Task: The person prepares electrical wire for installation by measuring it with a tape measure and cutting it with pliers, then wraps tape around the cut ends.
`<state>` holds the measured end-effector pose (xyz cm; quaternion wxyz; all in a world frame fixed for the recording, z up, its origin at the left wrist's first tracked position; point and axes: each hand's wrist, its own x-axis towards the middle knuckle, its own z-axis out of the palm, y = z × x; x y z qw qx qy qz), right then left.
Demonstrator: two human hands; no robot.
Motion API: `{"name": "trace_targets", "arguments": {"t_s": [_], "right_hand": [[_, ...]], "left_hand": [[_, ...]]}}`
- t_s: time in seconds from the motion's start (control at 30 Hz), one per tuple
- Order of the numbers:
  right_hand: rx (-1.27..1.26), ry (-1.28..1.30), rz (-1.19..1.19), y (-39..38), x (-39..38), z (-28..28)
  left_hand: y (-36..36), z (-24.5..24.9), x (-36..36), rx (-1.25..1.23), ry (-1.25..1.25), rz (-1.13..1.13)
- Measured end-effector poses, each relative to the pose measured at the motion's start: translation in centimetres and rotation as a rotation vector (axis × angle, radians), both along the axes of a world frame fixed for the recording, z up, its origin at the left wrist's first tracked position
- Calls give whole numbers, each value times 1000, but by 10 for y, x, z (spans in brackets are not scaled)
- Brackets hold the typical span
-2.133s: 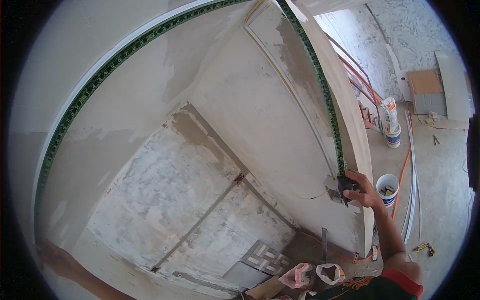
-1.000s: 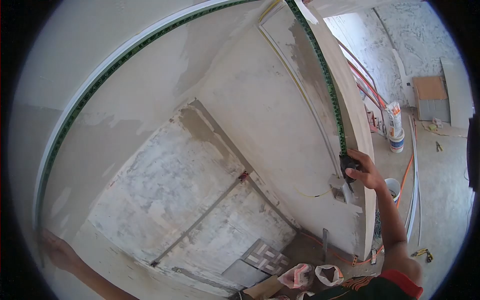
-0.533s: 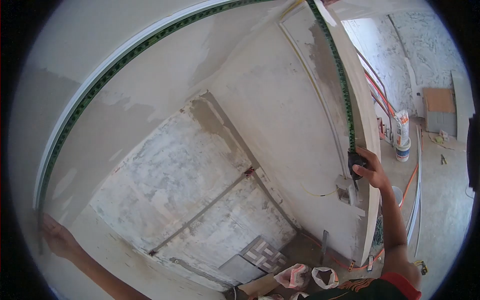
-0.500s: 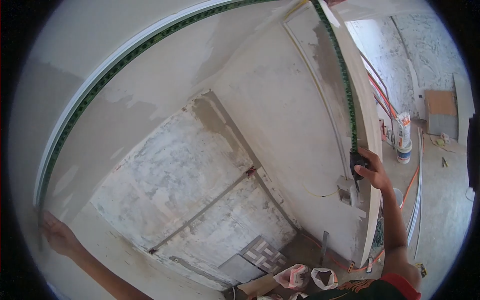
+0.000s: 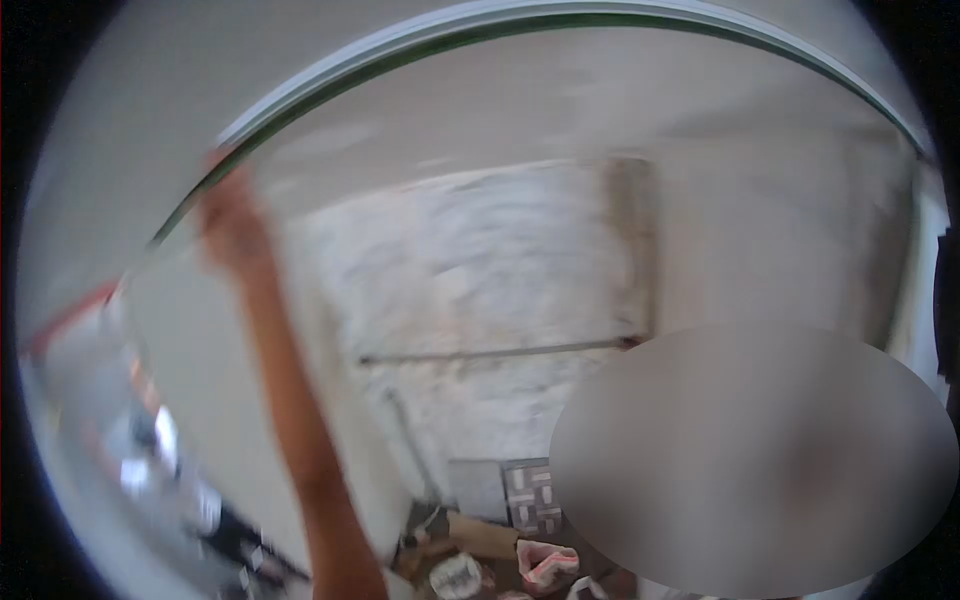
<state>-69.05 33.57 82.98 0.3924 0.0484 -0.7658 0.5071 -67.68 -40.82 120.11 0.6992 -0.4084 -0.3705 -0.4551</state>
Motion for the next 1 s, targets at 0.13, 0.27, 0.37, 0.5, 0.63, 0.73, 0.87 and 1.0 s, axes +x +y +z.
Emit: {"name": "trace_targets", "arguments": {"t_s": [0.13, 0.27, 0.37, 0.5, 0.63, 0.73, 0.87, 1.0], "right_hand": [[-38, -66, 113, -10, 1, 20], [-116, -113, 82, -16, 17, 5], [-120, -124, 40, -19, 22, 5], [-116, -133, 14, -22, 26, 4], [-94, -142, -8, -22, 26, 5], [-75, -145, -30, -22, 26, 6], [-54, -135, -60, -19, 26, 6], [8, -58, -132, -5, 12, -4]], "left_hand": [[39, 6, 4, 21, 98, -422], [74, 1, 23, 159, 70, -476], [75, 1, 23, 161, 66, -487], [74, 4, 23, 153, 73, -478], [67, 6, 21, 136, 53, -456], [66, 7, 17, 174, 81, -403], [59, 10, 17, 132, 112, -428], [-12, 12, -13, 107, 20, 36]]}}
